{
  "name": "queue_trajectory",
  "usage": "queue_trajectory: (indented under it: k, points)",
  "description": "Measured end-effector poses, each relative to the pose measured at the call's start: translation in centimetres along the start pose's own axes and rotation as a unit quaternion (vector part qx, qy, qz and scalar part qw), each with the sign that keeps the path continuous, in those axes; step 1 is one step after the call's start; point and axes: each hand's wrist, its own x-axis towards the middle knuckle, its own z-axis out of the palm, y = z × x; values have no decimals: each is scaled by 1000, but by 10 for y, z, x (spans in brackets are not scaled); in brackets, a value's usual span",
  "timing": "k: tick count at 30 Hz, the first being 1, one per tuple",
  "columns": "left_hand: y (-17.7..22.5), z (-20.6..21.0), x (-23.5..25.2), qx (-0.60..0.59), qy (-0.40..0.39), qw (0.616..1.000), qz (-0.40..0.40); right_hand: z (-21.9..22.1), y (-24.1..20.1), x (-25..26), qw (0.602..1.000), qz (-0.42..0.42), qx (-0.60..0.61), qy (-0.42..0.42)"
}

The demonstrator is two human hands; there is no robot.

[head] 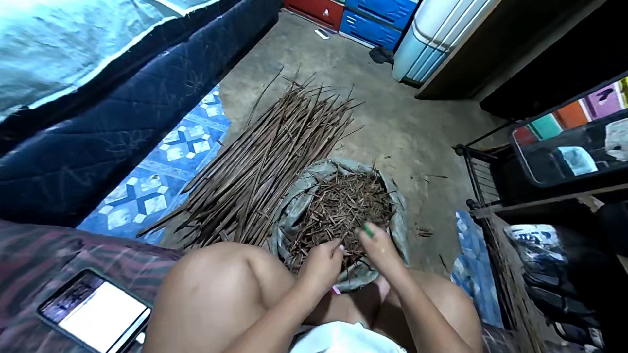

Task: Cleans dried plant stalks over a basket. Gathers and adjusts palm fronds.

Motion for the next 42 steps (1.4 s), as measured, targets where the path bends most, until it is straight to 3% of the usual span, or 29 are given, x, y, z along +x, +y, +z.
queue_trajectory:
  k: [3,8,11,16,22,27,33,39,42]
  points:
    - [-4,1,0,33,32,998,-35,25,-18,-33,976,12,-194,-96]
    - [2,0,2,51,37,997,-35,34,-24,-3,938,58,-341,-19]
    - [3,0,3,55,40,997,-38,29,-24,10,938,89,-335,11]
    - [0,-3,3,95,49,992,-66,37,-29,-24,962,55,-247,-100]
    - [8,7,-1,190,25,979,-62,20,-16,16,947,111,-302,-12]
    - [8,1,-2,205,44,975,-80,31,-24,-20,960,63,-242,-129]
    - [12,10,-3,279,32,957,-74,20,-11,21,940,128,-316,11]
    - [4,14,-7,321,106,941,-35,36,-28,-18,958,84,-256,-103]
    - [3,16,-9,330,95,939,-31,31,-12,6,950,120,-287,-32]
